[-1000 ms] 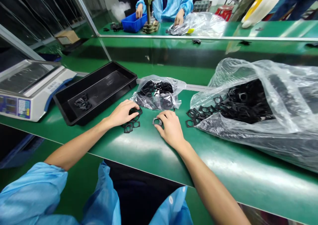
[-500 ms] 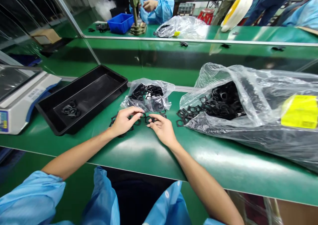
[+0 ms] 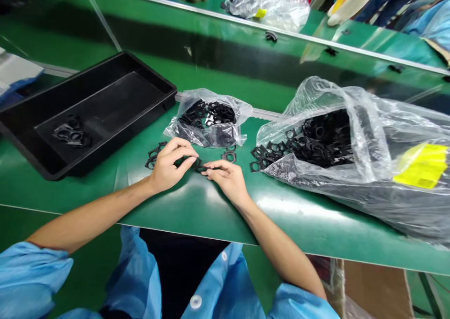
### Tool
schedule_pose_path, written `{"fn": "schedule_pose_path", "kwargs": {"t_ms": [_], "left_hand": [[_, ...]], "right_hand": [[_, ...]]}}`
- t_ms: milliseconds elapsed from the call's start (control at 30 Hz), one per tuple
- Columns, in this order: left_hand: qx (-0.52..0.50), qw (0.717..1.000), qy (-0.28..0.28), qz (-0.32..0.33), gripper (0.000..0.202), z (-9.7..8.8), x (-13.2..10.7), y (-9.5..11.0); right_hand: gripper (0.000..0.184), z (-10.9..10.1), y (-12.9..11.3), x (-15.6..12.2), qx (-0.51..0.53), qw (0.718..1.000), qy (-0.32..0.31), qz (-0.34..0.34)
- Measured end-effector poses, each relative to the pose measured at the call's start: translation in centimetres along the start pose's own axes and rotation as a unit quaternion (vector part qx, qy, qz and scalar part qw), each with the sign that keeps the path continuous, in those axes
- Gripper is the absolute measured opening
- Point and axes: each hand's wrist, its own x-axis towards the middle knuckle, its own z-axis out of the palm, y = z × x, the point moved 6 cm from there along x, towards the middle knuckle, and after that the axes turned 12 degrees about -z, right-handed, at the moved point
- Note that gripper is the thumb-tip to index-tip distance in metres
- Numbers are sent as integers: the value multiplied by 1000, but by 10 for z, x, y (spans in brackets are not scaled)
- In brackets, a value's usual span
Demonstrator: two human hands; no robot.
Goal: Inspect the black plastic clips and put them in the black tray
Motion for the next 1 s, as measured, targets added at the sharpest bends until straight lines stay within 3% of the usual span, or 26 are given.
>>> {"fn": "schedule_pose_path", "kwargs": {"t_ms": [100, 233, 567, 1000], "left_hand": [[4, 999, 23, 41, 8, -2, -3, 7], [17, 996, 2, 84, 8, 4, -8, 16], [24, 998, -19, 60, 7, 6, -6, 11], [18, 998, -18, 59, 6, 6, -8, 14]], "right_hand": [[36, -5, -3, 0, -23, 999, 39, -17], [38, -6, -6, -1, -22, 999, 49, -6], [38, 4, -9, -6, 30, 999, 31, 15], [40, 4, -10, -6, 14, 1000, 7, 9]]}}
